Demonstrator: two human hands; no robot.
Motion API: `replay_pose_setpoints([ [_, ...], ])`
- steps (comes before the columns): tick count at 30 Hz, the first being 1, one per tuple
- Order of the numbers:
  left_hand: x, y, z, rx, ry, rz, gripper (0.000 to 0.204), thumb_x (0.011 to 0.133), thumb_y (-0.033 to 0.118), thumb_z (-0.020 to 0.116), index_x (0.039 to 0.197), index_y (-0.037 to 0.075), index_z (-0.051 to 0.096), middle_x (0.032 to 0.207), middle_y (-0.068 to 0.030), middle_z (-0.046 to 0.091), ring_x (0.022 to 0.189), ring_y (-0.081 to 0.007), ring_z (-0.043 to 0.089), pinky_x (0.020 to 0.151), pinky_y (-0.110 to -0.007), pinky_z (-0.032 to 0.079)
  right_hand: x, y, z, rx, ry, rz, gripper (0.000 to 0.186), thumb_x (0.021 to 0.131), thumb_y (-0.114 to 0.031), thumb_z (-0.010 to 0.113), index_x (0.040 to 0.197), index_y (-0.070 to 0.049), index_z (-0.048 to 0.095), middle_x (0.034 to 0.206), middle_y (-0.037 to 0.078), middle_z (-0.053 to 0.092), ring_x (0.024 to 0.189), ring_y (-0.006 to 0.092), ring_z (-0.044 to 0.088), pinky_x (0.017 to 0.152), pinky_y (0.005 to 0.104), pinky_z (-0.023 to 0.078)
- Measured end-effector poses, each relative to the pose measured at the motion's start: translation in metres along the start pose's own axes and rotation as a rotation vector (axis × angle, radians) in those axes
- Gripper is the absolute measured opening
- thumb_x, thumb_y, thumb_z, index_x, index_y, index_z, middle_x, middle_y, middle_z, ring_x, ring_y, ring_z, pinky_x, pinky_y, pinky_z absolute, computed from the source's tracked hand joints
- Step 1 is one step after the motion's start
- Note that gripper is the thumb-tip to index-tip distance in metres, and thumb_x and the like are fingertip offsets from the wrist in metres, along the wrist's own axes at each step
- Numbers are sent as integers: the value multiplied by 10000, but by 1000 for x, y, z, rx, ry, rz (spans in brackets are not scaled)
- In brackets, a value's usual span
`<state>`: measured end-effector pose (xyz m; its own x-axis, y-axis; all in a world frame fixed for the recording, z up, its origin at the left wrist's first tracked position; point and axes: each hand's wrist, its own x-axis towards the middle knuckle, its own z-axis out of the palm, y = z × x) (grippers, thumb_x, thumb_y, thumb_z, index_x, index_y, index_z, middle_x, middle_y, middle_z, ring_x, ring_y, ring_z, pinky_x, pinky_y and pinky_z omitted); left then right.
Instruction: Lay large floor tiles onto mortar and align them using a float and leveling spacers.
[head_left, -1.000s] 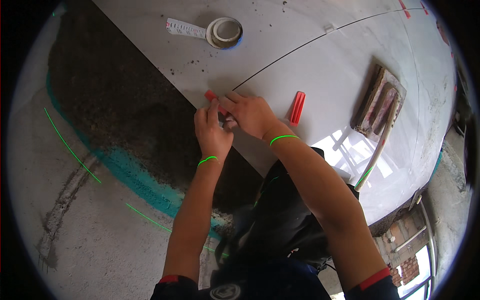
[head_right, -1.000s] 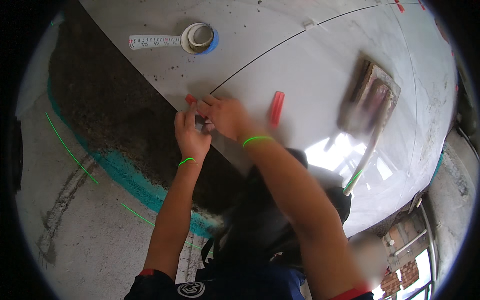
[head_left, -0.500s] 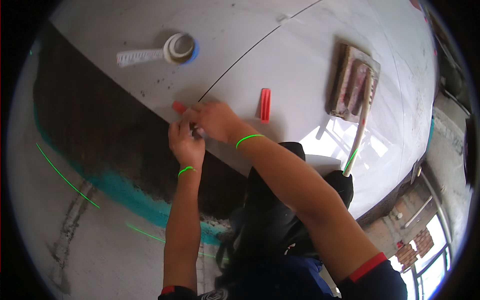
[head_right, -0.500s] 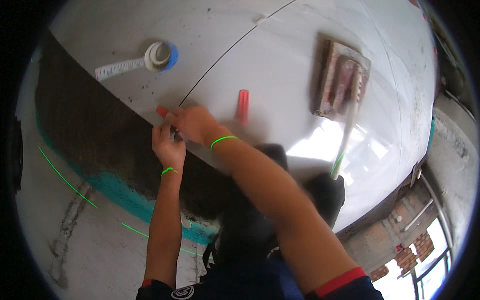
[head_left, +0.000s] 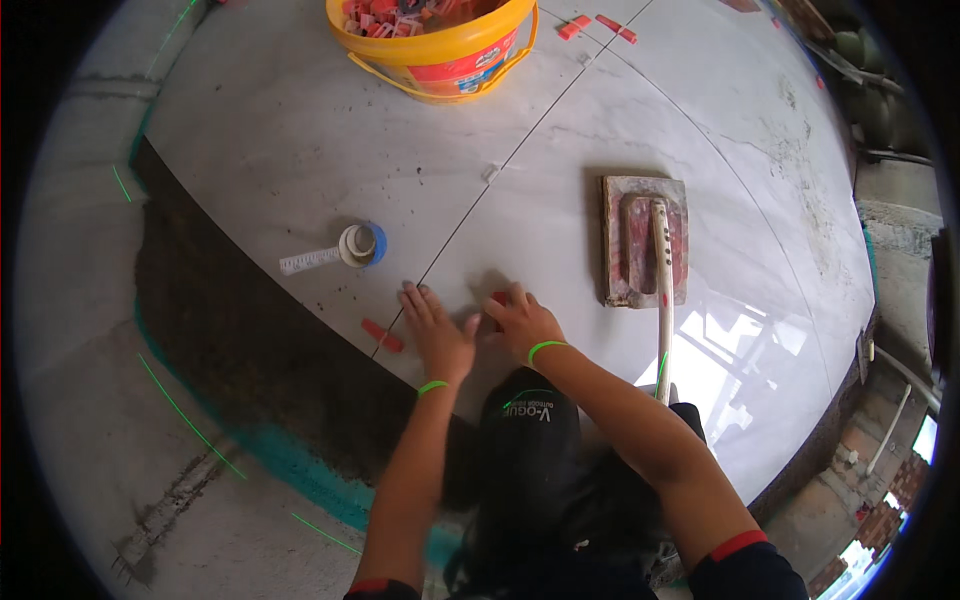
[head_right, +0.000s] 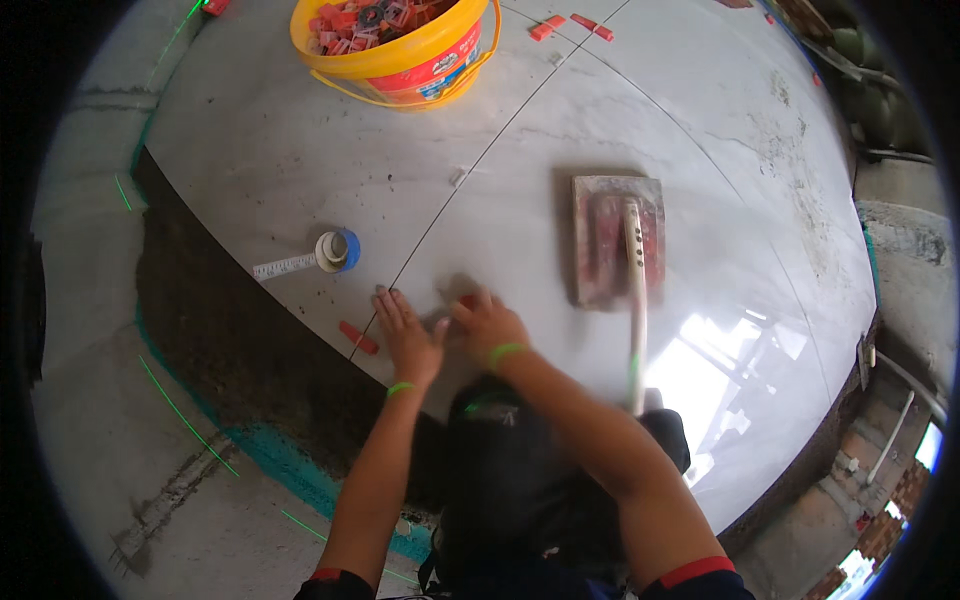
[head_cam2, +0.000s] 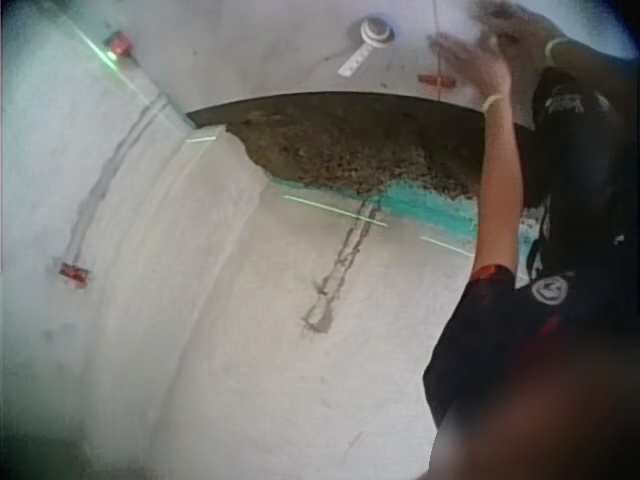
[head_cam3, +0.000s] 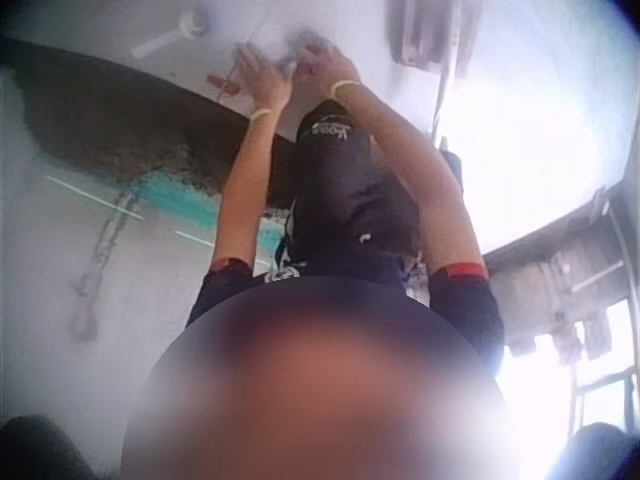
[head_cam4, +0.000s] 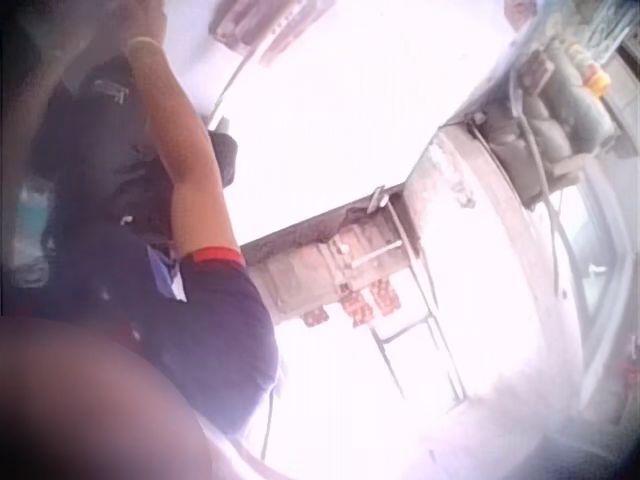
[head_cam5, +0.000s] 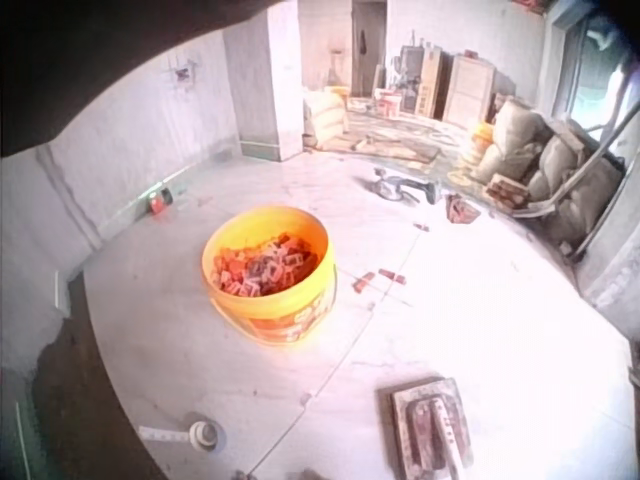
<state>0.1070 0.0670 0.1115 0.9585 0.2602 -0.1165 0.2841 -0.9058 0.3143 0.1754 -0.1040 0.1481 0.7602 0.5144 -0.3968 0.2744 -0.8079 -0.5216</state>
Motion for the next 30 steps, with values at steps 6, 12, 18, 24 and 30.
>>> replay_pose_setpoints([
  [6, 36, 44, 37, 58, 25, 9, 923, 1000, 480, 578, 1611, -117, 228, 1715, -315, 170, 1608, -476, 115, 1297, -572, 119, 11, 58, -5, 171, 100, 144, 815, 918, -257, 757, 1618, -223, 338, 1287, 208, 564, 1048, 422, 679, 885, 487, 599],
  [12, 36, 36, 29, 55, -19, 95, 912, 959, 467, 612, 1615, -74, 285, 1723, -272, 203, 1609, -449, 148, 1300, -561, 125, 71, 75, -62, 98, 360, 202, 1015, 920, -199, 759, 1698, -210, 107, 1196, 186, 633, 988, 436, 690, 859, 487, 601],
  [18, 40, 41, 31, -6, 11, 95, 923, 937, 426, 638, 1641, -38, 263, 1729, -245, 216, 1603, -443, 183, 1291, -561, 153, 87, 98, -55, 23, 347, 173, 774, 941, -219, 732, 1619, -166, 361, 1247, 186, 595, 1016, 426, 683, 846, 493, 595],
  [24, 39, 36, 31, 23, -5, 76, 935, 925, 436, 637, 1645, -24, 259, 1734, -238, 209, 1607, -434, 174, 1294, -560, 144, 94, 74, -62, -299, 484, -29, 583, 951, -125, 667, 1516, -153, 528, 1313, 174, 576, 1071, 366, 681, 876, 456, 590],
  [30, 39, 37, 34, 4, -2, 71, 940, 925, 445, 636, 1652, -10, 252, 1739, -228, 199, 1613, -417, 165, 1299, -553, 127, 91, 89, -52, -112, 487, -57, 394, 959, -88, 665, 1353, -102, 662, 1199, 140, 628, 1010, 337, 679, 840, 446, 576],
])
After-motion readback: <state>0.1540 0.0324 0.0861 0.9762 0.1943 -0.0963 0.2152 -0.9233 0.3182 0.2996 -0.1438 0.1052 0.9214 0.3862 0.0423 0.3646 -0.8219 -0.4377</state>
